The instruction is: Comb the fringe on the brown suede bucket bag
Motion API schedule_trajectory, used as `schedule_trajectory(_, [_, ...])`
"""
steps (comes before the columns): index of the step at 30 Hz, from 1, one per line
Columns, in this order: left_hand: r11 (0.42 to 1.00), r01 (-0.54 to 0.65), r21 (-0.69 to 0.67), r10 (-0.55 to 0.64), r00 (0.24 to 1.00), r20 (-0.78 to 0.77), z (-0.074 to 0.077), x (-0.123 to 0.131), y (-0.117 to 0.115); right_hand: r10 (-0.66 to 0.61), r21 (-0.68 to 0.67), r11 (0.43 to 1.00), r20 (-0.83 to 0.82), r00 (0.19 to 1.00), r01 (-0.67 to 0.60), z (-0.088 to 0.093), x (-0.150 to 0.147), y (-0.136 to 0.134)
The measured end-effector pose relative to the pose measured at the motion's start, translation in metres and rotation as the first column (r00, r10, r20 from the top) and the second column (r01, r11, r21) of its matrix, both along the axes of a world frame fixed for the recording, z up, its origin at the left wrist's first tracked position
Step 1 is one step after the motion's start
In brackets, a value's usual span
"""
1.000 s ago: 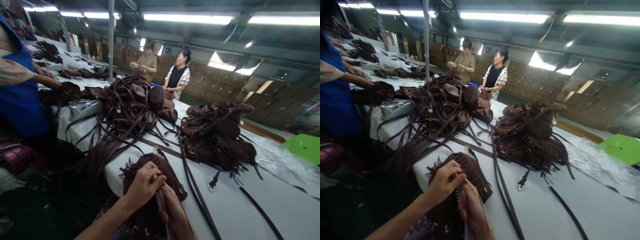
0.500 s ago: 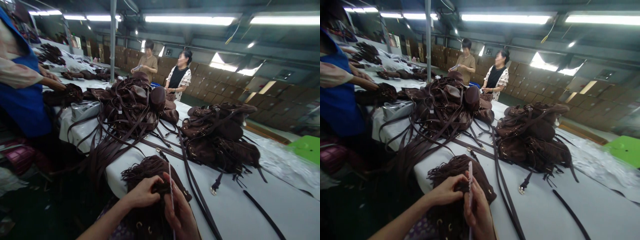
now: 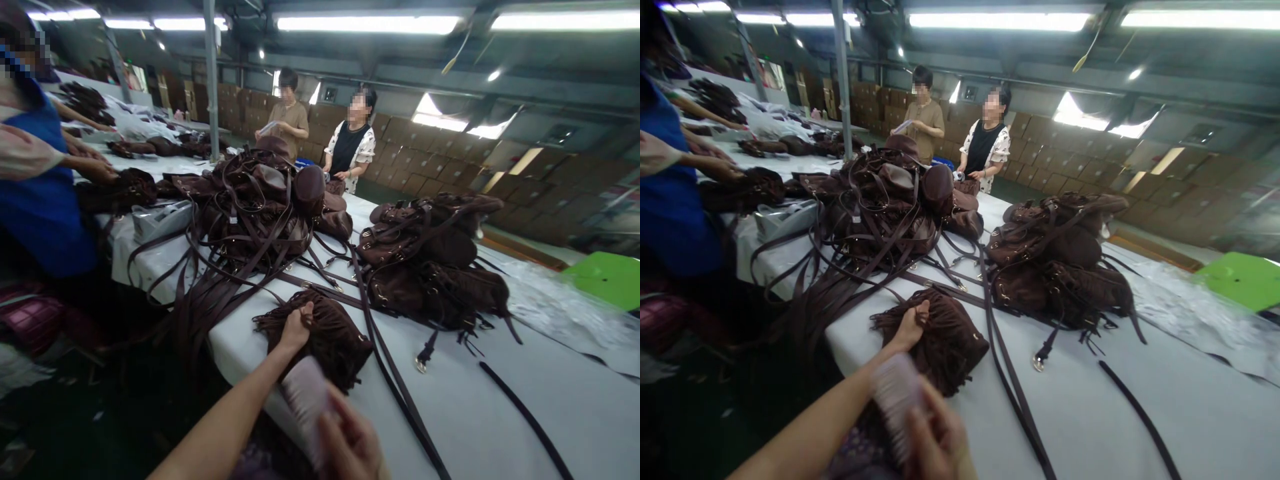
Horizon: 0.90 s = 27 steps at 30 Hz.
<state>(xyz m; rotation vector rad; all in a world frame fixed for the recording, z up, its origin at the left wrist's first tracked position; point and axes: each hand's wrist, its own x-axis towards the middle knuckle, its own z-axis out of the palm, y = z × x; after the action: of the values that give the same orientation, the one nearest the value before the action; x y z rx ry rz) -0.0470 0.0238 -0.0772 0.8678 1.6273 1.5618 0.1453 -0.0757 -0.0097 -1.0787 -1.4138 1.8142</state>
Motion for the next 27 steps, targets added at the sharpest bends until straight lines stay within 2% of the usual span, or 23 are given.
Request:
schedule_trajectory(4, [0.996, 0.041, 0.078, -0.053, 0.986, 0.161, -0.003, -0.008, -0.012, -0.252, 0.017, 0.967, 0.139, 0.958, 0.253, -0.011, 0.038, 0.027])
schedule_trajectory(6, [0.994, 0.016, 0.104, -0.037, 0.978, 0.205, -0.003, -0.007, -0.022, -0.297, 0.056, 0.955, 0.186, 0.936, 0.292, -0.023, 0.045, 0.032])
schedule_trajectory(9, [0.993, -0.006, 0.120, -0.017, 0.982, 0.188, 0.000, -0.006, -0.033, -0.307, 0.148, 0.947, 0.146, 0.940, 0.286, -0.030, 0.034, 0.029])
schedule_trajectory(12, [0.983, -0.042, 0.180, 0.038, 0.999, 0.030, 0.014, -0.011, -0.041, -0.219, 0.222, 0.957, 0.139, 0.966, 0.185, -0.018, 0.008, 0.029])
schedule_trajectory(14, [0.973, -0.053, 0.226, 0.073, 0.994, -0.084, 0.028, -0.017, -0.047, -0.167, 0.278, 0.954, 0.187, 0.968, 0.111, -0.005, -0.010, 0.037])
schedule_trajectory(16, [0.972, -0.024, 0.234, 0.068, 0.981, -0.180, 0.047, -0.020, -0.055, -0.170, 0.375, 0.924, 0.239, 0.956, 0.071, 0.002, -0.029, 0.047])
schedule_trajectory(19, [0.966, 0.151, 0.208, -0.060, 0.921, -0.386, 0.074, -0.015, -0.064, -0.136, 0.441, 0.897, 0.225, 0.965, 0.023, -0.001, -0.059, 0.062])
schedule_trajectory(21, [0.934, 0.316, 0.165, -0.179, 0.817, -0.549, 0.087, -0.007, -0.068, -0.036, 0.368, 0.929, 0.184, 0.982, -0.035, -0.010, -0.076, 0.068])
schedule_trajectory(23, [0.894, 0.430, 0.122, -0.264, 0.727, -0.634, 0.095, -0.002, -0.071, 0.047, 0.277, 0.957, 0.151, 0.987, -0.088, -0.019, -0.087, 0.071])
schedule_trajectory(24, [0.888, 0.443, 0.126, -0.272, 0.725, -0.633, 0.096, -0.001, -0.072, 0.075, 0.243, 0.964, 0.145, 0.987, -0.109, -0.023, -0.089, 0.073])
schedule_trajectory(25, [0.896, 0.418, 0.152, -0.251, 0.758, -0.602, 0.097, -0.003, -0.073, 0.102, 0.208, 0.970, 0.135, 0.985, -0.129, -0.025, -0.088, 0.074])
schedule_trajectory(27, [0.933, 0.254, 0.256, -0.130, 0.899, -0.419, 0.093, -0.011, -0.076, 0.147, 0.127, 0.979, 0.107, 0.983, -0.160, -0.024, -0.082, 0.076])
